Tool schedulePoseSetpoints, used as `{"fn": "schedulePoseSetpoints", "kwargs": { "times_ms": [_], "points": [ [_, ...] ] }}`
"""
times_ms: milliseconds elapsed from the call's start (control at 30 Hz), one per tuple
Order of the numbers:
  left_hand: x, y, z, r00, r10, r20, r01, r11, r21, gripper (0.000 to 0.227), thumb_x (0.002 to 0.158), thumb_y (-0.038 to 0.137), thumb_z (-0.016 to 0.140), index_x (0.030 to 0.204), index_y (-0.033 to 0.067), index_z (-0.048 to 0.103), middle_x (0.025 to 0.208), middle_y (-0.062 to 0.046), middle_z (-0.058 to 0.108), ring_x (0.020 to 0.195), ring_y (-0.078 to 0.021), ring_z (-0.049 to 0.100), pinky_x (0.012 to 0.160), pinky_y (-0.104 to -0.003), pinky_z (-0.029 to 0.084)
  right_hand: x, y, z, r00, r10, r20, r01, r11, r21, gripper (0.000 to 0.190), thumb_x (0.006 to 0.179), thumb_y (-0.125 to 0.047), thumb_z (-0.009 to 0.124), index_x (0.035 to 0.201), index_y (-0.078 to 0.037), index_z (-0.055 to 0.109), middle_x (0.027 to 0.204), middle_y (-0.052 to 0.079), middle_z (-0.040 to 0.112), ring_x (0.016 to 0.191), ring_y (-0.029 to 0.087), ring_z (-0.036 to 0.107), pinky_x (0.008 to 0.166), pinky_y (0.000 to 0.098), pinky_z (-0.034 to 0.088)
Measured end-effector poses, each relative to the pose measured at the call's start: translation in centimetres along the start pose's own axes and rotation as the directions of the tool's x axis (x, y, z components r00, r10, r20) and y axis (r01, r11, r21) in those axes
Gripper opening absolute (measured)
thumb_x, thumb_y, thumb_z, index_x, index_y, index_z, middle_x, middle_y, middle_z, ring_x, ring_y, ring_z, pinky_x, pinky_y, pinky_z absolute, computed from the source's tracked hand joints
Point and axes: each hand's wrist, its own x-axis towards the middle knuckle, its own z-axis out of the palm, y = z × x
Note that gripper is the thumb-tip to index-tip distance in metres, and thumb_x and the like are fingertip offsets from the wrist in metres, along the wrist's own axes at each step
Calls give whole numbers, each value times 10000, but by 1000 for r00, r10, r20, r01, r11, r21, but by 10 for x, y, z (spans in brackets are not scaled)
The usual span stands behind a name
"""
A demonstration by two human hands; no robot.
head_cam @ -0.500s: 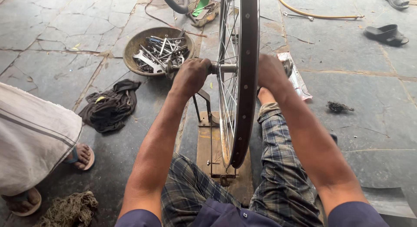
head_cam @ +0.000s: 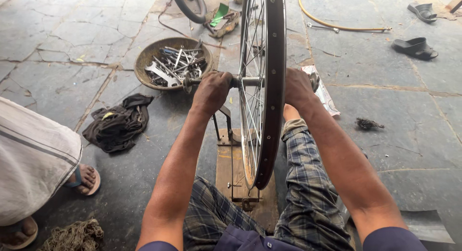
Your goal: The person sits on the floor and uses a spoke wrench to adjust the tension of the spokes on a bicycle wheel mounted on a truing stand. They repeatedly rotate the wheel and tighten or loosen individual spokes to align the rim.
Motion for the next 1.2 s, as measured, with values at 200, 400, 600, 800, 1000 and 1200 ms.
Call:
{"fn": "schedulePoseSetpoints", "kwargs": {
  "times_ms": [200, 400, 600, 800, 1000, 1200],
  "points": [
    [3, -3, 2, 1000, -9, 25, 9, 1000, -19, 69, 978, 58, 568, 916, 53, 597, 889, -154, 716, 919, -347, 699, 862, -461, 527, 20, 8, -16, 985, -139, 103, 137, 990, 27, 185, 837, -203, 689, 929, -61, 762, 932, 184, 759, 863, 374, 741, 739, 466, 580],
    [-2, -3, 3, 1000, 8, -6, -8, 999, -50, 66, 958, 60, 552, 920, 75, 604, 864, -154, 711, 937, -355, 681, 945, -454, 492, 13, 2, -14, 996, -73, 59, 70, 997, 42, 210, 916, -238, 645, 967, -79, 771, 962, 187, 768, 915, 380, 736, 783, 481, 572],
    [-5, 2, 3, 1000, -13, -16, 13, 1000, -26, 112, 927, 43, 545, 991, 65, 634, 952, -156, 722, 1029, -341, 674, 1107, -470, 412, 0, -15, -25, 989, 10, 146, 2, 996, -84, 483, 1079, -477, 518, 947, -84, 764, 834, 120, 740, 774, 261, 750, 739, 439, 604],
    [10, 38, -39, 962, -262, -76, 177, 811, -558, 441, 964, 288, 629, 1311, 18, 605, 1286, -197, 669, 1235, -315, 627, 1070, -406, 472, -1, -15, -26, 985, 5, 172, -5, 1000, -4, 310, 1051, -400, 509, 1078, -209, 752, 910, 60, 761, 846, 227, 744, 749, 404, 619],
    [19, 106, -70, 969, -124, -212, -153, 373, -915, 591, 1102, 470, 477, 1446, -9, 517, 1396, -171, 624, 1332, -264, 570, 1167, -389, 434, -1, -14, -29, 988, -12, 153, 6, 999, 39, 251, 979, -369, 605, 1077, -194, 756, 1035, 93, 753, 985, 291, 715, 886, 467, 550],
    [-48, 134, -42, 922, -187, -340, -245, 402, -882, 726, 1102, 616, 429, 1444, -16, 531, 1404, -147, 594, 1325, -259, 558, 1178, -393, 417, -3, -8, -16, 995, -81, 58, 79, 997, 20, 238, 937, -184, 561, 1031, -189, 779, 1038, 140, 760, 970, 355, 722, 856, 493, 555]
  ]
}}
